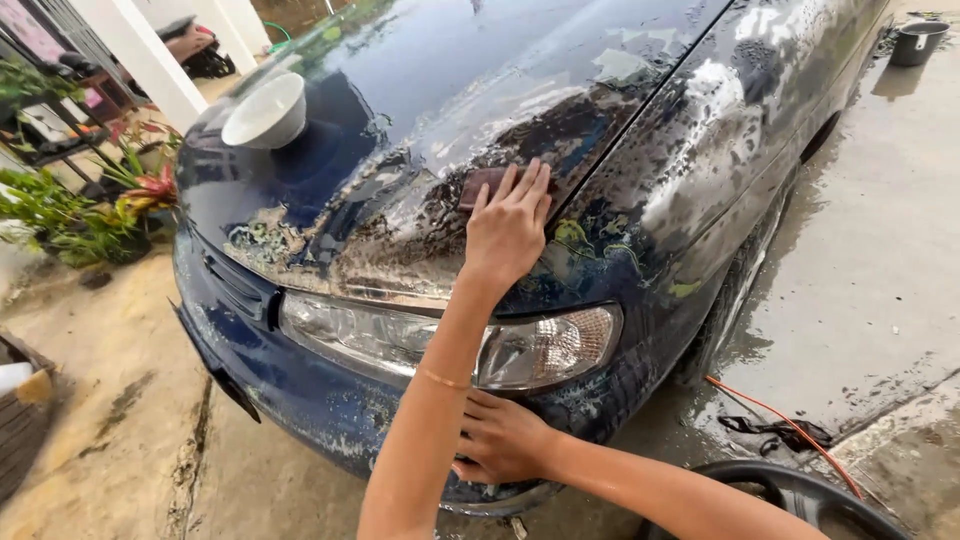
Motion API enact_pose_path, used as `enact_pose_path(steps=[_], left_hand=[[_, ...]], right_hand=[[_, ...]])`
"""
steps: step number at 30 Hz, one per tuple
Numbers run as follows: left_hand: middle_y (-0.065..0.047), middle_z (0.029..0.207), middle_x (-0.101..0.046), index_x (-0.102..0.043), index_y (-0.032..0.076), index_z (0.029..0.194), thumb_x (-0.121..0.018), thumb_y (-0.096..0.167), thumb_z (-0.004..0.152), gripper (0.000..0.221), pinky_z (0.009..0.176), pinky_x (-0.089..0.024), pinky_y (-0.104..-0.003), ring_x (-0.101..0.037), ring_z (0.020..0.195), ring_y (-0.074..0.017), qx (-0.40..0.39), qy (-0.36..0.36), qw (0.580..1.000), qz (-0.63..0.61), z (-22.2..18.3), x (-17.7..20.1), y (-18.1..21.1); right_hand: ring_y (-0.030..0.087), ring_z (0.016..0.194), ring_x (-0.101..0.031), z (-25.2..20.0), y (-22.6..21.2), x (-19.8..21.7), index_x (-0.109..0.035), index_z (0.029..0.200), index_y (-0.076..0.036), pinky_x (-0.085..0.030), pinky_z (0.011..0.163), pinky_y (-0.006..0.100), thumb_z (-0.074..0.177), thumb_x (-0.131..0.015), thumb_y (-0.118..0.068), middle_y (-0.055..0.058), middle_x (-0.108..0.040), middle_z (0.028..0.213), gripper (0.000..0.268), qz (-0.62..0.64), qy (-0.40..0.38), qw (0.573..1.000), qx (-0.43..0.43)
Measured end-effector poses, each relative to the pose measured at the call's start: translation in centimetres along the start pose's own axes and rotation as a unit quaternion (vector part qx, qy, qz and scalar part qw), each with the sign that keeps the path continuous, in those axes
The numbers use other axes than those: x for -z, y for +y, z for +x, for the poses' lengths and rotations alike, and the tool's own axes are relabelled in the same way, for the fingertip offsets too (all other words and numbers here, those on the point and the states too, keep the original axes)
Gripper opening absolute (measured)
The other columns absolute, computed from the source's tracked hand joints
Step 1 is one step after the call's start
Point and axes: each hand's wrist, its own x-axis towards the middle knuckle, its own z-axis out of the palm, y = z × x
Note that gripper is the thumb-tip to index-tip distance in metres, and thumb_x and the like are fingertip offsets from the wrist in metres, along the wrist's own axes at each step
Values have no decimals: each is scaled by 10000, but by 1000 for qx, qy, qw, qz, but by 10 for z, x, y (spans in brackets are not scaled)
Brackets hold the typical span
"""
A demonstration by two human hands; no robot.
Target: Wet sanding the hood of a car to remove damaged paint and prepare the surface for refinishing.
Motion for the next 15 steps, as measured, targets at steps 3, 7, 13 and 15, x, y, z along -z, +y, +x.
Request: enact_pose_path(steps=[3,7,13,15], left_hand=[[59,1634,-325,-309,198,1584,-304,410,1074,553,1246,-183,-496,-210,1542,-208,11,43,999,-26,5,-10,3],[8,1643,-303,-259,190,1589,-312,363,1086,535,1247,-201,-492,-240,1534,-256,-108,13,993,34,-17,1,4],[0,1665,-239,-164,184,1603,-221,389,1095,551,1262,-175,-507,-219,1545,-253,-34,5,999,15,9,4,11],[-48,1654,-277,-155,128,1598,-231,362,1100,554,1261,-189,-528,-249,1538,-282,-31,26,999,24,-5,-5,24]], right_hand=[[430,1308,-549,0,0,1,-637,1338,1,-374,1166,579,1014,-562,-239,219,-630,1353,410,-15,2,1000,-5],[448,1178,-569,11,-8,18,-563,1257,0,-421,1108,583,1088,-464,-255,254,-591,1260,321,1,33,999,5],[443,1118,-587,5,-3,5,-619,1141,14,-435,1106,578,1055,-516,-219,245,-631,1155,269,2,33,999,7],[468,1121,-615,2,-1,1,-650,1180,32,-438,1111,587,1041,-499,-215,261,-669,1150,321,-7,30,999,9]])
